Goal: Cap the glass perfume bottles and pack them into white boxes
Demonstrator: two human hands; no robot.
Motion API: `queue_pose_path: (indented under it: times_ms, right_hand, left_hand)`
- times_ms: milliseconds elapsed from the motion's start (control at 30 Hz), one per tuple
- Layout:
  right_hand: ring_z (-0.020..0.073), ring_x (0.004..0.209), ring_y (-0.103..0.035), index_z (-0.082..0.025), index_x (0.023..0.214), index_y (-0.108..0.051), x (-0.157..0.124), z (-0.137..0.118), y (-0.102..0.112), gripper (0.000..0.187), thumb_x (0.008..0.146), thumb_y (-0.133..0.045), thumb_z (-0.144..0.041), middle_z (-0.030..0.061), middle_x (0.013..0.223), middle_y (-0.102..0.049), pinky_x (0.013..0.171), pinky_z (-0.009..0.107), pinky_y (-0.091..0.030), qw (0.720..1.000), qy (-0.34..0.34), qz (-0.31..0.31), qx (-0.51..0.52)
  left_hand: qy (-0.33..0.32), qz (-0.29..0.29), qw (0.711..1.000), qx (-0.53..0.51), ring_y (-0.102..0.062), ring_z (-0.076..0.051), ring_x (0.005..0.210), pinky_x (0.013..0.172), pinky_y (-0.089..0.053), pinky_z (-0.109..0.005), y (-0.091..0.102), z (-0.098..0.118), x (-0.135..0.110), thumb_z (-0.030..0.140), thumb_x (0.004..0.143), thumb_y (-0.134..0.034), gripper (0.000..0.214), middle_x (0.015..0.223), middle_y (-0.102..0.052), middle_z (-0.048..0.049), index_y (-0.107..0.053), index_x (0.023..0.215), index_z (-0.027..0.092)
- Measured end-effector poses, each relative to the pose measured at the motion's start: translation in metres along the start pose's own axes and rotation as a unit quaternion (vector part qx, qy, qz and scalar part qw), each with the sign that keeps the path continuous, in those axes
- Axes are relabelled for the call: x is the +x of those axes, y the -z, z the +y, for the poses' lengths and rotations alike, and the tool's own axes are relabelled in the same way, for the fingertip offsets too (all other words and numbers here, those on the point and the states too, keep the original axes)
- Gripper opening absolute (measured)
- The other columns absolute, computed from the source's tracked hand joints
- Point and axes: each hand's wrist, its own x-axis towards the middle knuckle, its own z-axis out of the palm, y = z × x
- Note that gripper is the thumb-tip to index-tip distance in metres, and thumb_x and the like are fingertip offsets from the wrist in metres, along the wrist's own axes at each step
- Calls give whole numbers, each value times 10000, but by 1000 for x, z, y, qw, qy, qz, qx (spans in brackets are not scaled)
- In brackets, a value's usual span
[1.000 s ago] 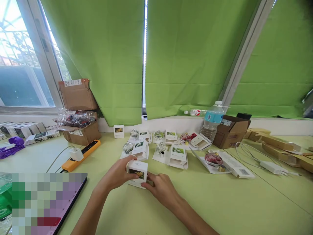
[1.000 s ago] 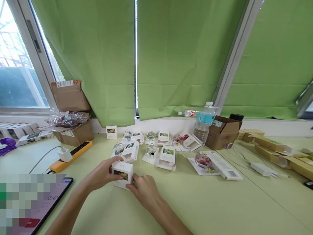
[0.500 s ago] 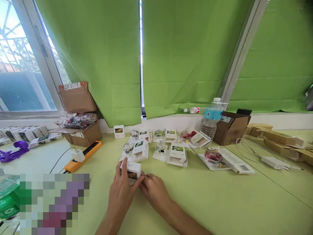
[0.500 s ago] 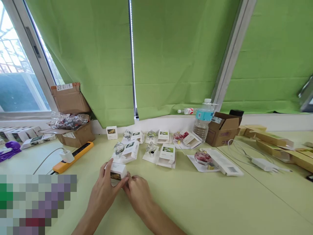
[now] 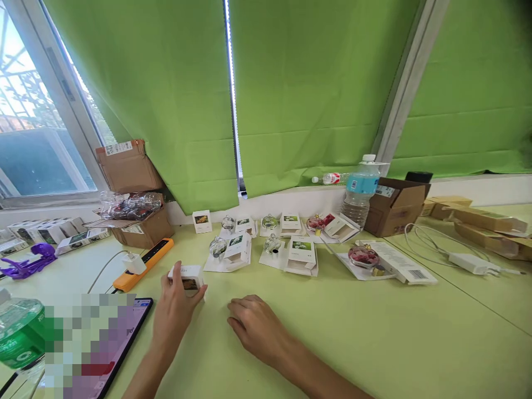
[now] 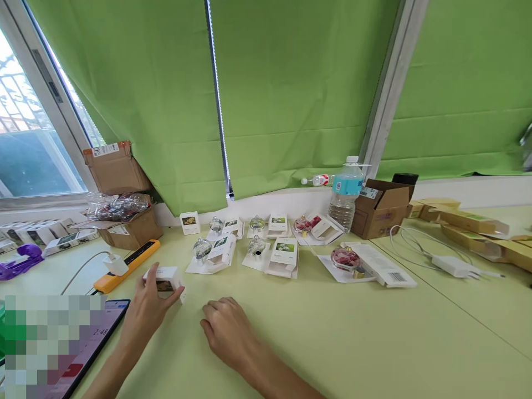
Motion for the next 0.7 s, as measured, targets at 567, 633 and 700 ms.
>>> queue_pose_path:
  times_ms: [567, 633, 700]
  right_hand:
    - [174, 814, -562, -183, 808, -566, -6, -1, -10, 165, 907, -439, -150, 27, 845, -638, 822, 309, -363, 998, 48, 38, -35]
    - [176, 826, -564, -185, 823, -564, -6, -1, -10, 153, 905, -440, -149, 28, 855, -640, 832, 315, -364, 997, 56, 42, -36]
    - [176, 827, -568, -187, 833, -564, -6, -1, -12, 135, 898, -451, -152, 25, 853, -643, 840, 321, -368, 996, 65, 45, -37]
  left_hand:
    - [-16, 45, 997, -55, -548, -326, 1097, 842, -469, -437, -71, -28, 111, 541, 792, -561, 778, 1244, -444, -170, -238, 1422, 218]
    - [-17, 48, 997, -59, -538, -326, 1118, 863, -463, -438, -80, -28, 121, 535, 787, -576, 783, 1255, -432, -171, -239, 1419, 221]
    - [-17, 49, 997, -60, -530, -332, 1132, 879, -456, -445, -89, -27, 131, 522, 772, -604, 805, 1256, -426, -177, -235, 1419, 214]
